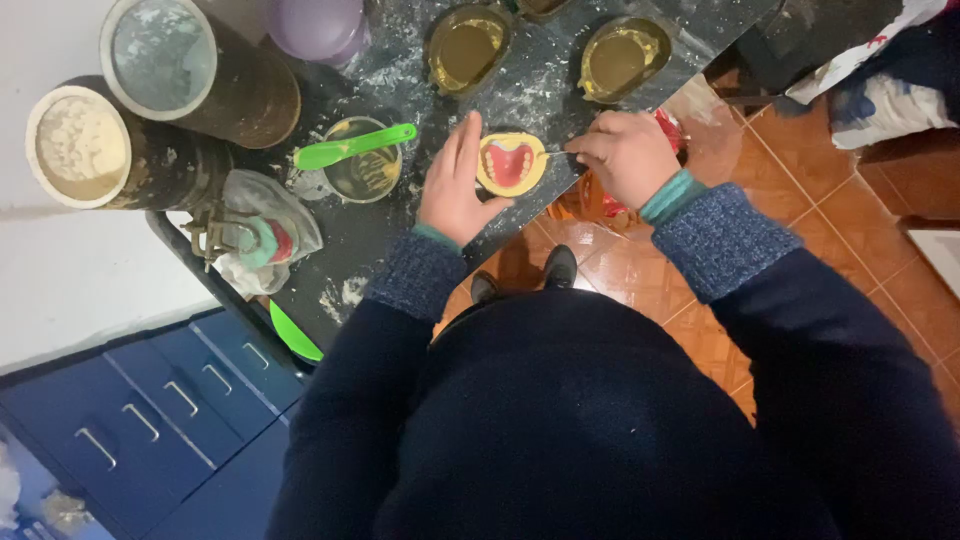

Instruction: Preparing and mixing plaster to create a dental mold or model.

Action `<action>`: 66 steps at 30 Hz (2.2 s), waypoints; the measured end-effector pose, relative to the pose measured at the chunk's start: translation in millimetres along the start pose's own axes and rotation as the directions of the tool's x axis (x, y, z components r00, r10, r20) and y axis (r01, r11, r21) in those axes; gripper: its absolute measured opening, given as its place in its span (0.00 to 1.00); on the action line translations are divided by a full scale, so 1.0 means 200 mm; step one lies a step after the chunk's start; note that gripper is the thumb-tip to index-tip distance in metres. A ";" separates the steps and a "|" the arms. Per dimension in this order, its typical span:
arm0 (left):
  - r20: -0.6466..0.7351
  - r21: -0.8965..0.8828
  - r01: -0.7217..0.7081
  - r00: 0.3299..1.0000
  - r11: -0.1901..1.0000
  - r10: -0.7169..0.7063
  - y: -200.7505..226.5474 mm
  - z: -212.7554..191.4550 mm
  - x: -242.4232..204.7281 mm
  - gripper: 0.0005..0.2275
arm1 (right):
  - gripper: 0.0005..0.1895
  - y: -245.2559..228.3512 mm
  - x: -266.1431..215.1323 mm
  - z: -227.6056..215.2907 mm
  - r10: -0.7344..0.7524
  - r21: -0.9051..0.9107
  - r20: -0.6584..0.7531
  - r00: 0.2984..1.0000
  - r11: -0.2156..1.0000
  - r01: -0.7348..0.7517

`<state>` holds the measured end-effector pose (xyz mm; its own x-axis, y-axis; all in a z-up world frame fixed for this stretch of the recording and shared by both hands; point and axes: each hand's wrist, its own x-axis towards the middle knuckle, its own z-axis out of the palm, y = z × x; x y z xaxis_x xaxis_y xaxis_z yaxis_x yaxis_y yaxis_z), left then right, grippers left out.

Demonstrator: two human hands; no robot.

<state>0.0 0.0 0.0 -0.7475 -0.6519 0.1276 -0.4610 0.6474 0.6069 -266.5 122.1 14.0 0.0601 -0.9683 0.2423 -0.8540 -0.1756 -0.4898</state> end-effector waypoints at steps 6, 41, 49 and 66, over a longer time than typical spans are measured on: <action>-0.110 0.130 0.062 0.993 0.990 -0.048 0.08 0.11 -0.02 0.57 | 0.14 -0.07 -0.05 -0.01 0.024 0.011 -0.054 0.998 1.000 -0.024; -0.217 0.423 0.042 0.975 0.905 0.055 -0.27 -0.53 -0.11 0.52 | 0.11 -0.76 0.55 0.23 -0.148 -0.329 0.120 0.982 0.927 0.180; -0.061 0.488 0.086 0.996 0.868 -0.065 -0.25 -0.52 -0.09 0.56 | 0.12 -0.23 0.25 -0.20 0.165 0.102 -0.041 0.985 0.982 -0.160; -0.160 0.194 0.079 0.986 0.978 -0.048 0.21 -0.39 -0.32 0.46 | 0.07 0.01 0.00 -0.05 0.224 0.068 0.194 0.955 0.968 -0.241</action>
<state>66.0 37.0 78.8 -0.6381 -0.7372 0.2224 -0.6030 0.6580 0.4511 -273.7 122.8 21.1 -0.0339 -0.9986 -0.0407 -0.8061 0.0514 -0.5896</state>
